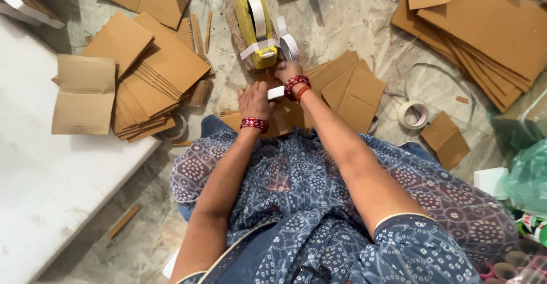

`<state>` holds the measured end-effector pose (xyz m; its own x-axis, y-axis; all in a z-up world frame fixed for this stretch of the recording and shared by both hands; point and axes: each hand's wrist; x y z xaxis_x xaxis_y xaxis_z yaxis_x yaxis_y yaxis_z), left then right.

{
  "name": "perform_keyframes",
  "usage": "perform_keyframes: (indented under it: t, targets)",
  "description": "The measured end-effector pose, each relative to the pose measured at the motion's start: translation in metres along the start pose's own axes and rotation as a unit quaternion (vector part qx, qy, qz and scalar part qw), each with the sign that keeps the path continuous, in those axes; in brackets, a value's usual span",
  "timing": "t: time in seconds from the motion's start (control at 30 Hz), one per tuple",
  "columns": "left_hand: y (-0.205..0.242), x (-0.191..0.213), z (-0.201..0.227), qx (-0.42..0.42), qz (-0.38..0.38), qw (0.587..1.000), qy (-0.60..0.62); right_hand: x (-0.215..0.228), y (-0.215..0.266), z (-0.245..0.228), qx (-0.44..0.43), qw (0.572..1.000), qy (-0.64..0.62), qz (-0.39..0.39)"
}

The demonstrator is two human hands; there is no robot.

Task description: The person sits on the floor and assembles small cardboard boxes. They fold the cardboard flaps and secure them using a handheld tape dispenser. The person repeatedly picks up flat cardboard pieces, folds them into box shapes, and applies tape to the seams.

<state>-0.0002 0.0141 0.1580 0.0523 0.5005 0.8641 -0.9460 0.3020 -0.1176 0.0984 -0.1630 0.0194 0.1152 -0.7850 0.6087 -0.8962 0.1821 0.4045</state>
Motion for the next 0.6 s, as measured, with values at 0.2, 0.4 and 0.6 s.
perform_keyframes:
  t: [0.2, 0.4, 0.6]
  targets:
    - [0.006, -0.011, 0.002, 0.020, 0.002, 1.000, -0.007, -0.006, -0.008, 0.059, -0.071, 0.971, 0.105, -0.202]
    - [0.009, -0.012, 0.005, -0.026, 0.054, 0.998, -0.011, 0.003, -0.008, 0.052, -0.065, 0.961, 0.216, -0.161]
    - [0.005, 0.001, 0.004, -0.053, 0.049, 0.997, -0.023, 0.029, 0.056, 0.023, 0.044, 0.987, 0.157, 0.004]
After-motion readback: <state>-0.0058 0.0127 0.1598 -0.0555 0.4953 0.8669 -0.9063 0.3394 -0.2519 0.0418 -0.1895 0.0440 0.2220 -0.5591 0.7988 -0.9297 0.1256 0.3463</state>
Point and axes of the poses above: each hand's wrist, its own y-axis away from the middle knuckle, its own x-axis out of the back of the hand, z = x × y, and after that the axes turned 6 degrees about -x, right-handed
